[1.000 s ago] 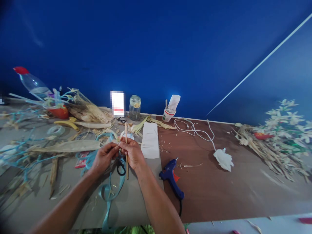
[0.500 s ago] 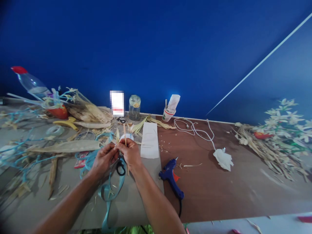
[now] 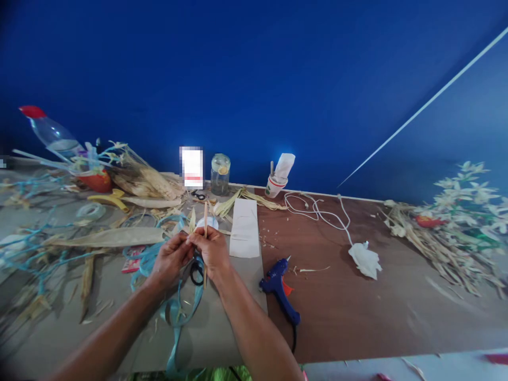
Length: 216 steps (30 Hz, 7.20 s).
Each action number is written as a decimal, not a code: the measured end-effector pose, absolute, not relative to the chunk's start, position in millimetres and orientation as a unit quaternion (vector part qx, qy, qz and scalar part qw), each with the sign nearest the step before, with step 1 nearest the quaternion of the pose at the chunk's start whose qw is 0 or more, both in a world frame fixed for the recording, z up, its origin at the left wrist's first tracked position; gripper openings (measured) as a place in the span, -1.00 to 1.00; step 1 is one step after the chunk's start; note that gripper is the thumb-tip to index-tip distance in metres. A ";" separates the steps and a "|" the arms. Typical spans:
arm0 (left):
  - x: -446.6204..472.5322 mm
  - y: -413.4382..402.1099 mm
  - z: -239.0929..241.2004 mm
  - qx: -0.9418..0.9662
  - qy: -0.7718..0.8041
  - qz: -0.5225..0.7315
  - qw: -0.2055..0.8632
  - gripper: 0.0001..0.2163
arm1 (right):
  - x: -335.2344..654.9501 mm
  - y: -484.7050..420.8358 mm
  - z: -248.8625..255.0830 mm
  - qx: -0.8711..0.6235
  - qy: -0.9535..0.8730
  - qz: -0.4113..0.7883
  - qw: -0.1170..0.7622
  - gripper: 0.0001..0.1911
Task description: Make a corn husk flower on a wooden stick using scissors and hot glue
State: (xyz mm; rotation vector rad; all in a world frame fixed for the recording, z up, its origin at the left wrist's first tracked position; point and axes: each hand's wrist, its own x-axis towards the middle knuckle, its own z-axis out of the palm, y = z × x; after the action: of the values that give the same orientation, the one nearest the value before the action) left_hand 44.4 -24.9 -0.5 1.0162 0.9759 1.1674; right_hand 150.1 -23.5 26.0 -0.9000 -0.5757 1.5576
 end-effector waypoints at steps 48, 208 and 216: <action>28.7 -11.4 6.8 0.455 0.406 0.511 0.606 -0.79 | 152.0 -22.1 29.9 -0.437 -0.268 0.685 0.518 -0.69; 11.3 1.2 11.1 0.616 0.401 0.518 0.438 -0.83 | 222.6 -17.6 50.3 -0.464 -0.320 0.703 0.434 -0.36; 16.7 -0.2 11.5 0.591 0.408 0.540 0.439 -0.78 | 202.9 -18.8 37.8 -0.561 -0.556 0.505 0.348 -0.55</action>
State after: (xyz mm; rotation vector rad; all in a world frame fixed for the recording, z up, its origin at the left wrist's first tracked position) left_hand 16.7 -0.2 11.5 1.4687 1.0135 1.3431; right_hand 202.9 -18.8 37.8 -1.4548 -1.4404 1.3093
